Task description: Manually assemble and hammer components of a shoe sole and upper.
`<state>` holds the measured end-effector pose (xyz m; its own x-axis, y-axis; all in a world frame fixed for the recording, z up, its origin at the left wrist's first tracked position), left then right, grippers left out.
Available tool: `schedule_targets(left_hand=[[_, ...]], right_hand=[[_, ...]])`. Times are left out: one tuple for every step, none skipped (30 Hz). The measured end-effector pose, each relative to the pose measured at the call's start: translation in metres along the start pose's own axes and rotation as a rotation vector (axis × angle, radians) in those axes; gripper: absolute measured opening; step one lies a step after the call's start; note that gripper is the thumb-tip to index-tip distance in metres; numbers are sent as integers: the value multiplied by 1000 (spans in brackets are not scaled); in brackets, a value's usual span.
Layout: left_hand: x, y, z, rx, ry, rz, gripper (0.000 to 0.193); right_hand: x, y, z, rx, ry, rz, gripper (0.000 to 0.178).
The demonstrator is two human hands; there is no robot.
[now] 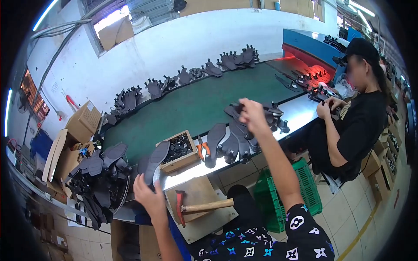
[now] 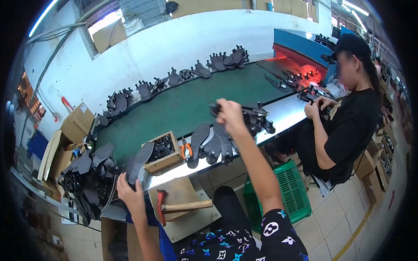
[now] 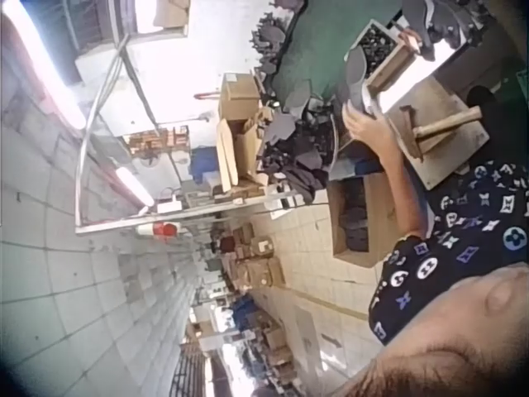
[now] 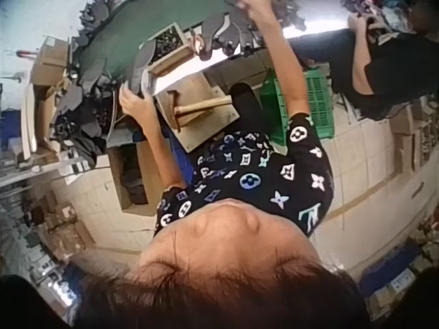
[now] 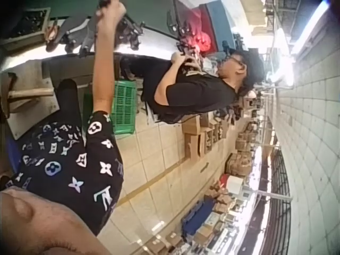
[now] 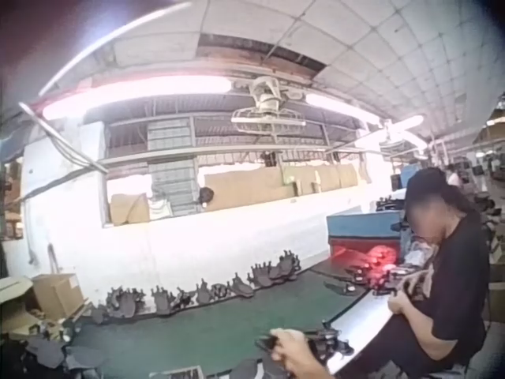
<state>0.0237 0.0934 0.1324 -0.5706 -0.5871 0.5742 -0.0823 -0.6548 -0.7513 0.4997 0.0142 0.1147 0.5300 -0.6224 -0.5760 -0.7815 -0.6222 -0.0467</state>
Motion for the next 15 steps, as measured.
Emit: schedule_targets(left_hand=[[9, -3, 34, -152, 73, 15, 59], [17, -7, 59, -153, 69, 11, 59], [29, -10, 94, -207, 189, 42, 60], [36, -10, 114, -261, 310, 73, 60], [34, -8, 115, -261, 319, 71, 60], [40, -5, 107, -225, 463, 133, 52], [47, 1, 94, -184, 603, 197, 45], [77, 4, 66, -145, 677, 292, 38], [73, 14, 50, -95, 835, 349, 32], [78, 13, 46, -109, 785, 297, 28], [87, 14, 39, -123, 724, 252, 24], [88, 33, 1, 110, 518, 200, 15], [89, 33, 6, 255, 665, 84, 11], [85, 40, 6, 402, 748, 16, 12], [77, 47, 1, 543, 833, -54, 13]], right_hand=[[-43, 29, 3, -27, -91, 74, 20], [-85, 62, 4, -6, -45, 61, 19], [-122, 96, 14, -29, 13, -103, 20], [-158, 139, 25, -109, -34, -279, 23], [-182, 180, 38, -203, 75, -481, 27], [-209, 226, 38, -84, 29, -811, 32], [-219, 269, 32, -191, 44, -1044, 39], [-231, 323, 24, -315, 17, -1333, 47], [-215, 321, 33, -225, 138, -1320, 53], [-200, 307, 46, -137, 108, -1165, 59], [-182, 293, 67, -54, 71, -1020, 65], [-164, 286, 85, 408, 546, -878, 74], [-138, 283, 91, 875, 1014, -645, 83], [-120, 285, 109, 919, 1171, -670, 80], [-100, 287, 122, 965, 1326, -684, 79]])
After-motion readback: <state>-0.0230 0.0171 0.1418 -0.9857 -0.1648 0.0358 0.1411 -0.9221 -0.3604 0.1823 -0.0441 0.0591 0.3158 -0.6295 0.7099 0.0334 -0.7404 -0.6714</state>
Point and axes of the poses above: each hand's wrist, its own y-axis away from the middle knuckle, its own x-axis out of the back of the hand, z = x × y, the point moved 10 cm from there along -y, towards the middle knuckle, and after that the axes turned 9 degrees about z, right-handed, at the moved point
